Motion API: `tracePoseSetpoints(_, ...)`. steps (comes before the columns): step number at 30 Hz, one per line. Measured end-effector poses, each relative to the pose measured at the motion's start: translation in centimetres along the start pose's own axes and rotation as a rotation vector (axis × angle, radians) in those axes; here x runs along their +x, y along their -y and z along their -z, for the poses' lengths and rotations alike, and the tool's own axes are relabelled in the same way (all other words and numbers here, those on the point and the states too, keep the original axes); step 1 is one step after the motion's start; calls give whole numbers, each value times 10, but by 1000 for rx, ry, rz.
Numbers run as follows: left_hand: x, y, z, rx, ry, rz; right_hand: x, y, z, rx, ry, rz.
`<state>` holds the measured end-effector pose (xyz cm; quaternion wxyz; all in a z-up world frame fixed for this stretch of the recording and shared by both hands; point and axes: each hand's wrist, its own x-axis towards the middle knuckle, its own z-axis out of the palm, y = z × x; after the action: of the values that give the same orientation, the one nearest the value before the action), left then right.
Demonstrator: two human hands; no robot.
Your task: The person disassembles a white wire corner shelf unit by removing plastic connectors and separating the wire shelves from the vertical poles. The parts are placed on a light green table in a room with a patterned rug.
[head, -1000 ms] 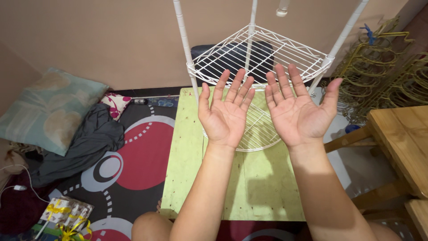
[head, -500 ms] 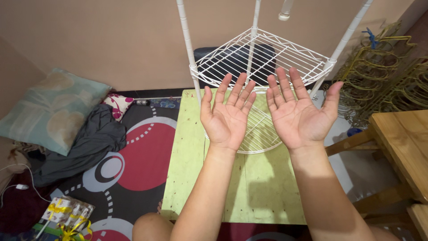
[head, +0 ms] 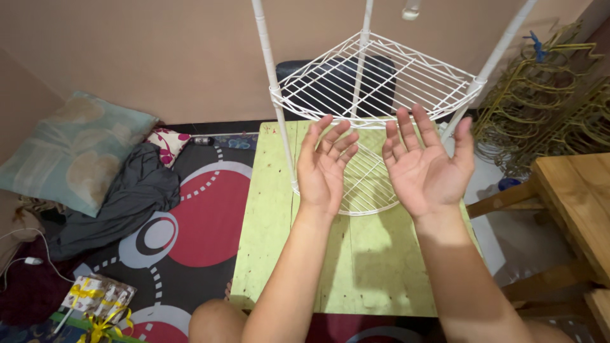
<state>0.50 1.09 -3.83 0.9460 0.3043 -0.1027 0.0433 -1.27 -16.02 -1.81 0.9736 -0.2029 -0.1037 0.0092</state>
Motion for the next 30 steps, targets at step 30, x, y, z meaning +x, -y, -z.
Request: tracePoseSetpoints(30, 36, 67, 286, 971, -579, 44, 25, -19, 295, -1258, -692, 162)
